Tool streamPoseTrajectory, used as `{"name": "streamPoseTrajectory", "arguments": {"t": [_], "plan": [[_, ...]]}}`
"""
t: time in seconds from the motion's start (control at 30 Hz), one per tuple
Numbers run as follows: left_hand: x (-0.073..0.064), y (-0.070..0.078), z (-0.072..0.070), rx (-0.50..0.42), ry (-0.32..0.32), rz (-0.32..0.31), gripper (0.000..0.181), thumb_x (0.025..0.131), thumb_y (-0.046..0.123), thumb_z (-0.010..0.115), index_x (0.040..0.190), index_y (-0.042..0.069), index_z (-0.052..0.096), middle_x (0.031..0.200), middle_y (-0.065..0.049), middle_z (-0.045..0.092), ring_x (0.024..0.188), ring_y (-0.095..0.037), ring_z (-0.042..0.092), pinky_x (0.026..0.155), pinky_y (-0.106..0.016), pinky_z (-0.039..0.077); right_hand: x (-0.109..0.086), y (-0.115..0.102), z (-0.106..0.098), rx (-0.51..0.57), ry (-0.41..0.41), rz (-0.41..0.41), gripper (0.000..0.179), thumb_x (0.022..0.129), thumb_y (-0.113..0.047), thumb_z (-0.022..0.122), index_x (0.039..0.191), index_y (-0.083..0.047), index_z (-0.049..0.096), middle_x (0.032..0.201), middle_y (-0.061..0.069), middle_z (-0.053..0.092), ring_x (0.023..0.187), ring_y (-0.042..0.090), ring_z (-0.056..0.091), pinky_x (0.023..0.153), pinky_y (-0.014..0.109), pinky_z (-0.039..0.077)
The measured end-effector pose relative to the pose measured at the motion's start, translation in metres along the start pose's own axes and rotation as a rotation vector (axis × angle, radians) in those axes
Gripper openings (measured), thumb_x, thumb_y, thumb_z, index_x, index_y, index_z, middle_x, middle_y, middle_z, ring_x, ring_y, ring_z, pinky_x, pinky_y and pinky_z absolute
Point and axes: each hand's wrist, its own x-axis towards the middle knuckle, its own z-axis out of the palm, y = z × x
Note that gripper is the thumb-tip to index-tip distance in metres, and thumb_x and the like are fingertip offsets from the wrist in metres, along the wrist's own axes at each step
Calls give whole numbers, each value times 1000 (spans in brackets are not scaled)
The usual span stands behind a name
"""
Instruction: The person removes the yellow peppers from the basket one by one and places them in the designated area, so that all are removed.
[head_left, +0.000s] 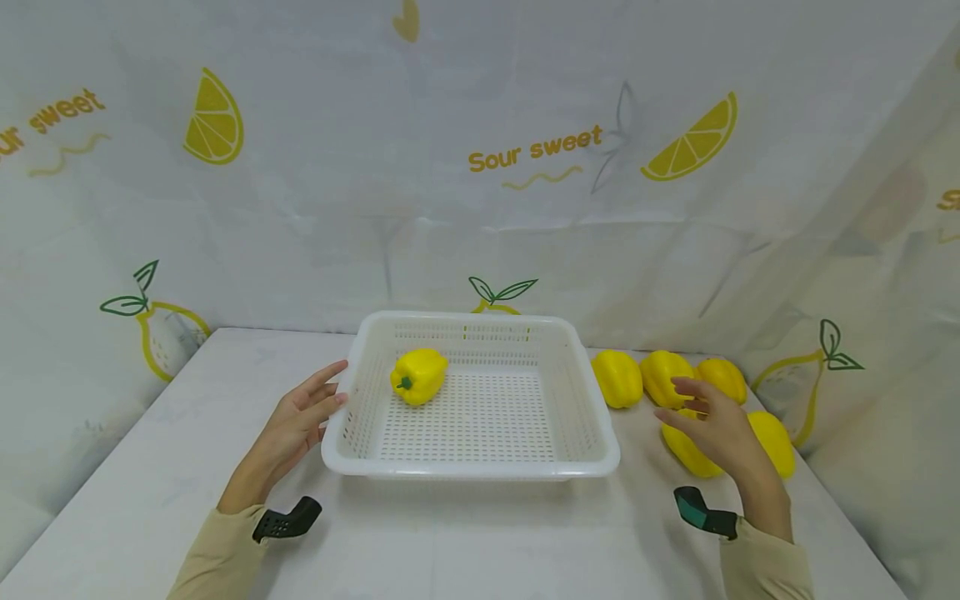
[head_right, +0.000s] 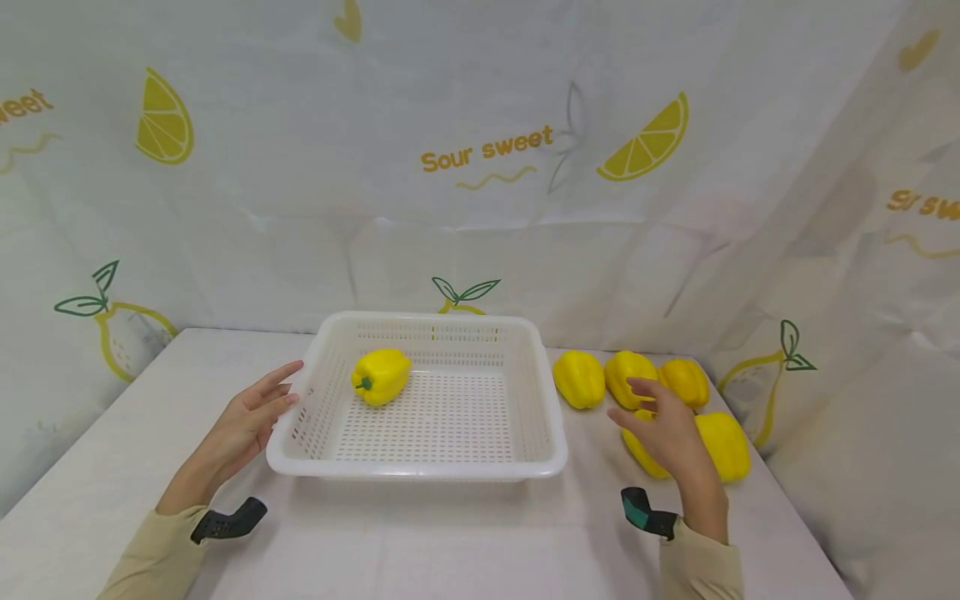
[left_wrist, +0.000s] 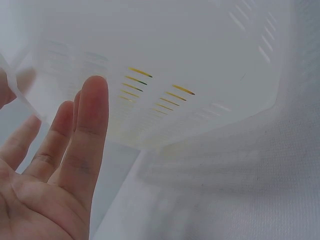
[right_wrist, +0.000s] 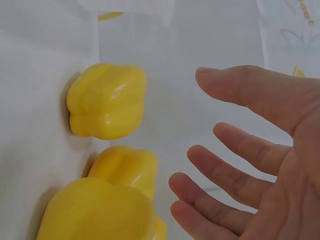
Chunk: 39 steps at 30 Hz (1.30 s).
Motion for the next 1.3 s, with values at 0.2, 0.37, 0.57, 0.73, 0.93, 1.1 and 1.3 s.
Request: {"name": "streamPoseTrajectory", "arguments": {"t": [0.2, 0.37, 0.57, 0.73, 0.93, 1.1, 1.3], "plan": [[0, 0, 0, 1, -3, 6, 67, 103, 17, 55, 158, 9, 19, 117, 8, 59, 104, -5, 65, 86, -28, 59, -1, -6, 1, 11, 5, -22, 77, 96, -45, 63, 147, 4, 36, 147, 32, 39, 126, 52, 42, 102, 65, 43], [0, 0, 0, 0, -4, 7, 67, 103, 16, 55, 158, 9, 19, 117, 8, 59, 104, -5, 65, 85, -29, 59, -3, -11, 1, 17, 18, -53, 71, 97, -40, 63, 146, 4, 38, 146, 31, 42, 125, 51, 45, 103, 65, 42], [0, 0, -1, -6, -8, 3, 67, 103, 16, 54, 158, 9, 19, 117, 8, 59, 104, -5, 65, 86, -29, 59, -4, -20, 2, 32, 22, -64, 71, 97, -41, 63, 147, 3, 38, 146, 30, 42, 126, 52, 46, 103, 64, 43], [0, 0, -1, -7, -9, 3, 67, 103, 17, 54, 158, 9, 18, 117, 9, 60, 104, -5, 66, 86, -29, 59, -5, -26, 3, 52, 26, -76, 72, 96, -42, 63, 147, 3, 37, 146, 30, 43, 126, 51, 48, 102, 62, 45], [0, 0, -1, -9, -9, 1, 67, 103, 17, 55, 158, 9, 18, 116, 8, 60, 103, -5, 65, 85, -29, 59, -6, -32, 5, 70, 51, -143, 67, 97, -36, 64, 145, 3, 39, 146, 28, 44, 126, 47, 49, 103, 62, 44], [1, 0, -1, -12, -1, -7, 67, 102, 17, 55, 158, 9, 19, 116, 8, 60, 104, -5, 65, 85, -28, 59, -8, -36, 7, 51, 92, -222, 60, 96, -31, 66, 141, 2, 45, 142, 24, 50, 122, 43, 54, 100, 50, 49], [1, 0, 0, -14, 2, -10, 67, 102, 16, 56, 158, 9, 19, 116, 9, 60, 104, -5, 65, 86, -28, 59, -11, -43, 8, 64, 108, -268, 56, 96, -30, 66, 140, -2, 48, 137, 23, 54, 120, 42, 57, 97, 48, 51]]}}
